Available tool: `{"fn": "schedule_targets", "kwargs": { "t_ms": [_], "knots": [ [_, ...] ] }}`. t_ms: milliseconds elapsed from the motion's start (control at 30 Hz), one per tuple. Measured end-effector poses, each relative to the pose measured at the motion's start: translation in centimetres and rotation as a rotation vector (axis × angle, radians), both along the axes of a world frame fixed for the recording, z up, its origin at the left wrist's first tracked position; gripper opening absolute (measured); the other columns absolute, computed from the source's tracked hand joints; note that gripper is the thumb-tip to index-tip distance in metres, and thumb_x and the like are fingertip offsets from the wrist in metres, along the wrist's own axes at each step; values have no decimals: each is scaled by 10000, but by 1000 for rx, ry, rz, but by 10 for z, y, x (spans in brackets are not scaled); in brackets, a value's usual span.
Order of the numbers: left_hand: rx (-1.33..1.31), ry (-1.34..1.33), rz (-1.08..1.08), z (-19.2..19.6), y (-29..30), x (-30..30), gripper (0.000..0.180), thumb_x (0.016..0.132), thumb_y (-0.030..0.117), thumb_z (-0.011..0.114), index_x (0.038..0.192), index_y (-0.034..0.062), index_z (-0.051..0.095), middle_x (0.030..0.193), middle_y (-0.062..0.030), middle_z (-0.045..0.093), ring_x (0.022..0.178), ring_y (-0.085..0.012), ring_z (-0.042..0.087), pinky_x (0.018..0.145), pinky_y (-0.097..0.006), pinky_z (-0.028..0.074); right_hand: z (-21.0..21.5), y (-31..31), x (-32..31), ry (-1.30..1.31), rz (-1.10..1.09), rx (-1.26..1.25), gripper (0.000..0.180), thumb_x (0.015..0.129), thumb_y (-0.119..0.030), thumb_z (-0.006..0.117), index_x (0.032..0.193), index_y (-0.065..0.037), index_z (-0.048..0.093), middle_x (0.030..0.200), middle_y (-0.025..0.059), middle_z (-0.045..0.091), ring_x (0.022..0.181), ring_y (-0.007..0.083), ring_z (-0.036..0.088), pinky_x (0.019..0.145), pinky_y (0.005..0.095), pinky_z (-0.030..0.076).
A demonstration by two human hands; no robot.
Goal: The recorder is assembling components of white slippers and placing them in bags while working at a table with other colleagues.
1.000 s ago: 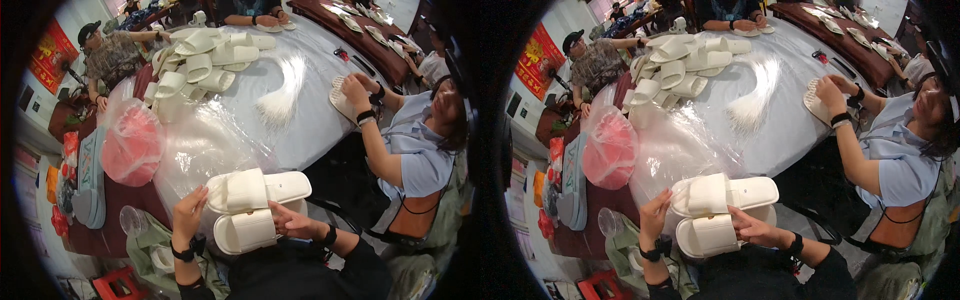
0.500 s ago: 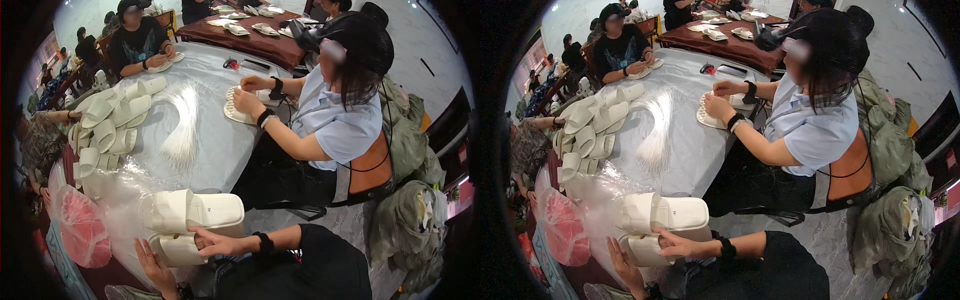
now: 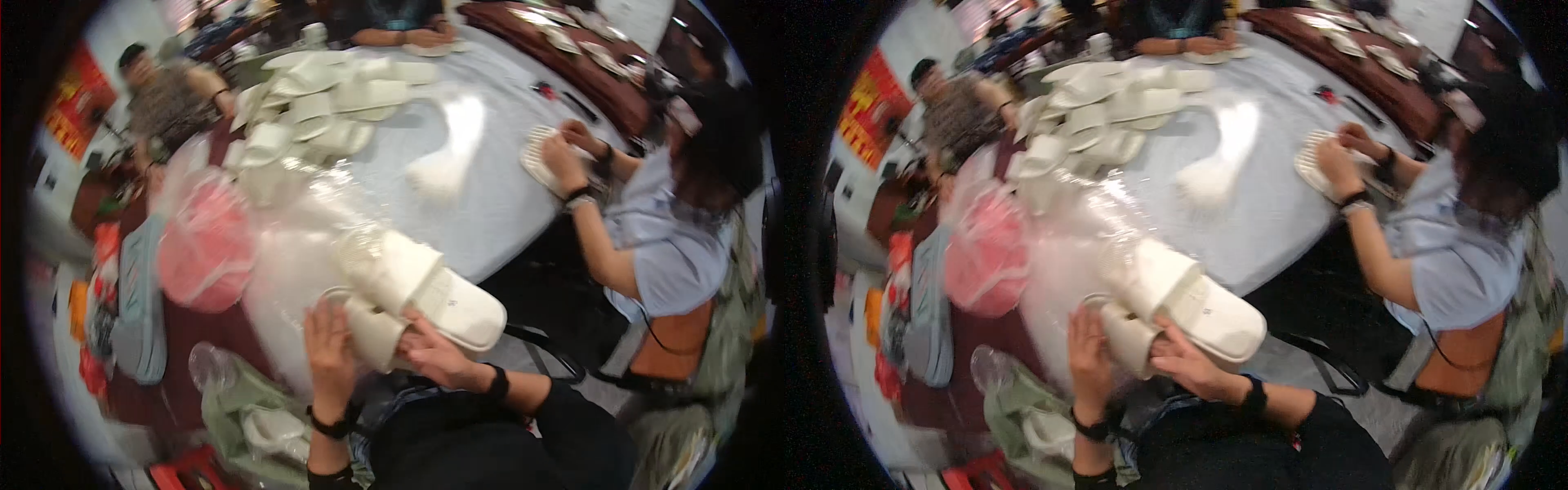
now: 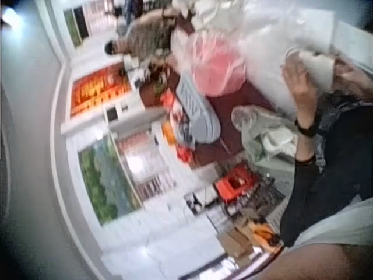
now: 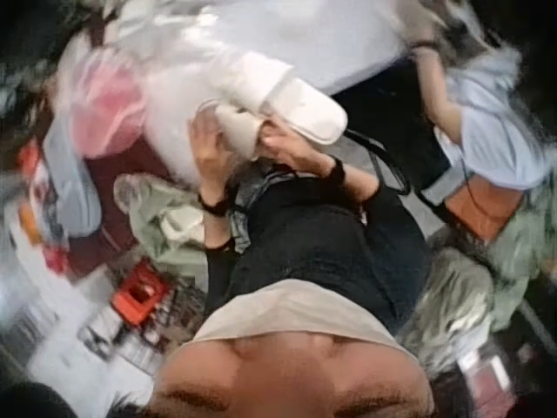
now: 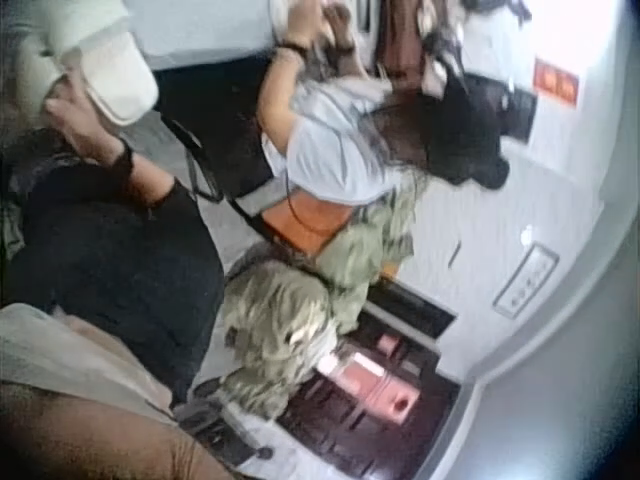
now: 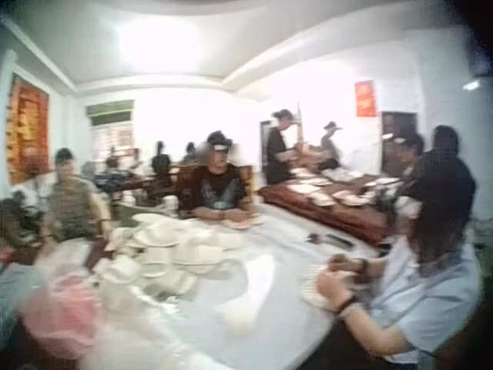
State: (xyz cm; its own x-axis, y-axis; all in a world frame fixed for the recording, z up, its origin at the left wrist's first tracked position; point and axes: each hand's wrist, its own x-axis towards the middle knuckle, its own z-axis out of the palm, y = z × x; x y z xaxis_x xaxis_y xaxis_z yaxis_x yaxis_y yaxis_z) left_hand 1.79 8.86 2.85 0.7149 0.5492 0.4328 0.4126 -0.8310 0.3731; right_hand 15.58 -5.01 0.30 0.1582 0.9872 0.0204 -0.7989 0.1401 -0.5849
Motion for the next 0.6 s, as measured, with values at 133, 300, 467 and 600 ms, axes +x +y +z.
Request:
{"fn": "schedule_targets", "kwargs": {
  "t_ms": [133, 300, 467, 600],
  "knots": [
    [85, 31, 75, -2, 0, -5, 402, 942, 110, 433, 1342, 103, 475, 1390, -176, 427, 1320, -412, 324, 1085, -529, 215, -3, 4, -4, -66, 86, -10, 783, 892, -108, 525, 1460, -89, -13, 1439, 209, 275, 1341, 296, 286, 1091, 422, 247],
    [29, -54, -21, -13, 4, -13, 439, 878, 68, 524, 1312, 137, 513, 1396, -107, 442, 1329, -405, 308, 1076, -577, 190, 3, 10, -13, 62, 68, 26, 744, 901, -62, 471, 1457, -65, -24, 1452, 208, 244, 1359, 308, 253, 1114, 393, 195],
    [28, -62, -132, -12, -5, -16, 461, 840, 40, 549, 1291, 134, 533, 1372, -55, 478, 1308, -406, 346, 1077, -582, 192, 12, 23, -13, -132, 30, -14, 777, 895, -26, 498, 1455, -62, -39, 1443, 219, 258, 1351, 293, 270, 1096, 389, 233],
    [11, -54, -138, 1, -13, -11, 458, 844, 44, 543, 1293, 134, 531, 1380, -71, 467, 1314, -409, 334, 1080, -579, 186, 28, 35, -14, -113, -63, -32, 850, 825, 37, 502, 1471, -101, -34, 1459, 196, 250, 1355, 283, 273, 1107, 391, 228]
  ]
}}
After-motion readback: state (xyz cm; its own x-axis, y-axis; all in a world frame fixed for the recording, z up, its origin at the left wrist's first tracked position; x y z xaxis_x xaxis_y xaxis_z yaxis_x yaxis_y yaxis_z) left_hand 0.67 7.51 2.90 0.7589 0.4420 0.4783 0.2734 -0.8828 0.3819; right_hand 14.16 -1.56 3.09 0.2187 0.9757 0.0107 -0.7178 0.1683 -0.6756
